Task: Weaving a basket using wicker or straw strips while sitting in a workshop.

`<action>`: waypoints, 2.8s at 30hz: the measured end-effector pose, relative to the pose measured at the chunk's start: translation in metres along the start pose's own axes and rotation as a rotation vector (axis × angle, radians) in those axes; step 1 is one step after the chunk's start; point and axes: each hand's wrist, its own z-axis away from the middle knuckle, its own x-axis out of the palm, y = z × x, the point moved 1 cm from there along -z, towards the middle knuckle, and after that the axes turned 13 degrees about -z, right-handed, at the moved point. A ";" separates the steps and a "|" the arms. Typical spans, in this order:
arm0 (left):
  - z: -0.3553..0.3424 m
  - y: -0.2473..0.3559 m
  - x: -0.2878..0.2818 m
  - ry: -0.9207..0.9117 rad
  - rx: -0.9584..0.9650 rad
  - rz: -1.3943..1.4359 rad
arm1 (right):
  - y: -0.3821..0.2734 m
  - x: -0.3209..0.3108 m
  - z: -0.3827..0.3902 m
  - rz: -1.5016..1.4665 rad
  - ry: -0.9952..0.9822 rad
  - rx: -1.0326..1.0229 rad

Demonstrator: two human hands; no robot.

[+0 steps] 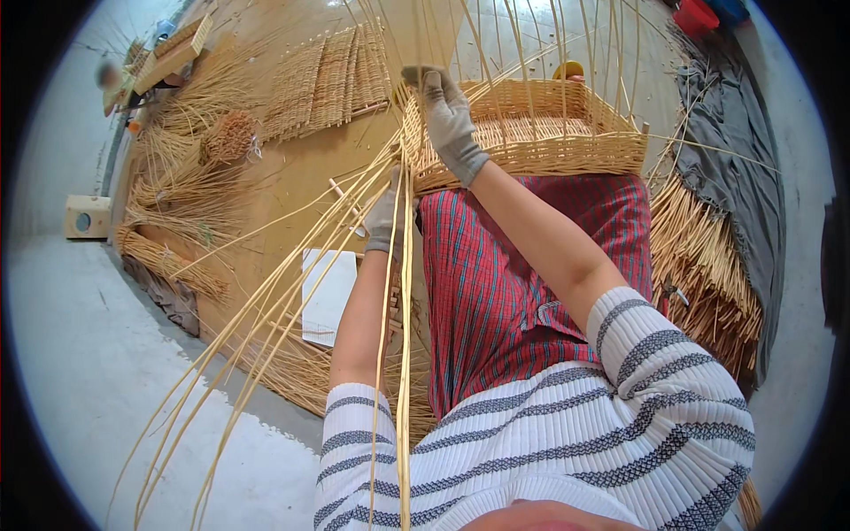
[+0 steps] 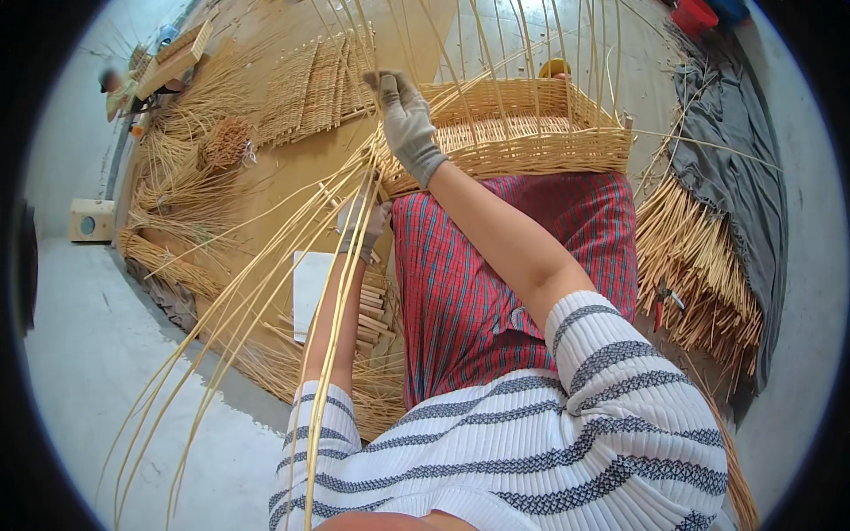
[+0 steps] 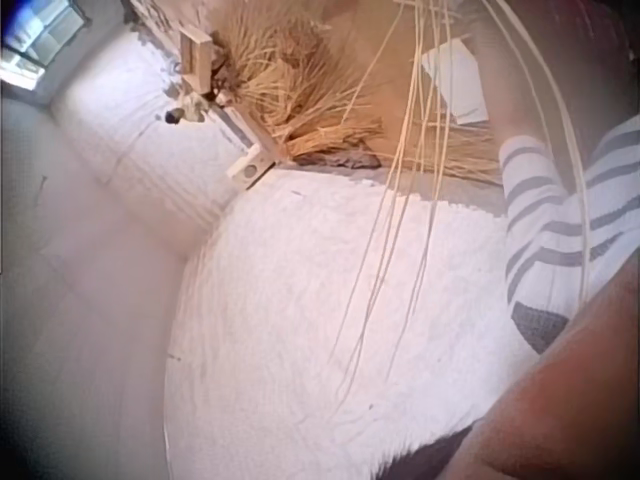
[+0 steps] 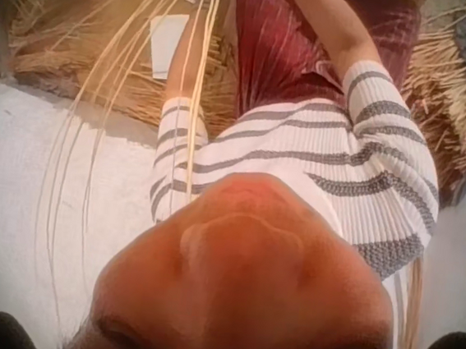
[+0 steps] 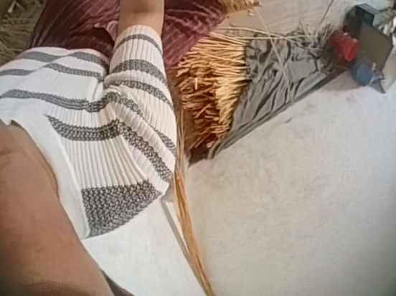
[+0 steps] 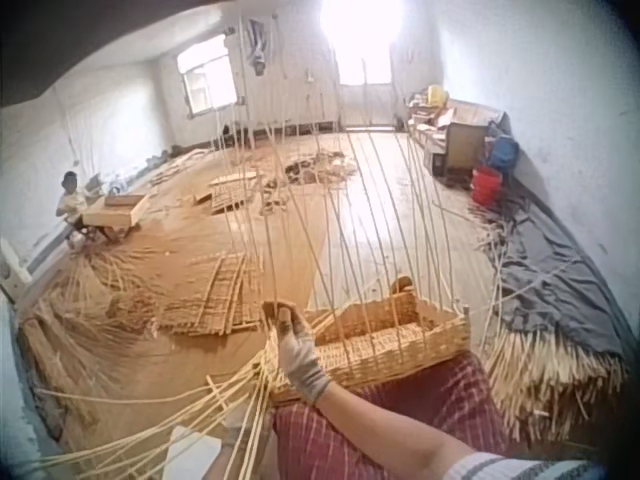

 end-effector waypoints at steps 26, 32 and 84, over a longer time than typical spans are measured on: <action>-0.031 0.107 0.005 -0.230 -0.277 1.491 | -0.069 -0.063 -0.058 0.173 -0.173 0.068; -0.027 0.109 0.006 -0.138 -0.363 1.449 | -0.077 -0.068 -0.067 1.027 -0.277 -0.120; 0.004 0.401 0.066 -0.277 0.421 1.852 | -0.264 -0.201 0.045 0.438 -0.087 0.213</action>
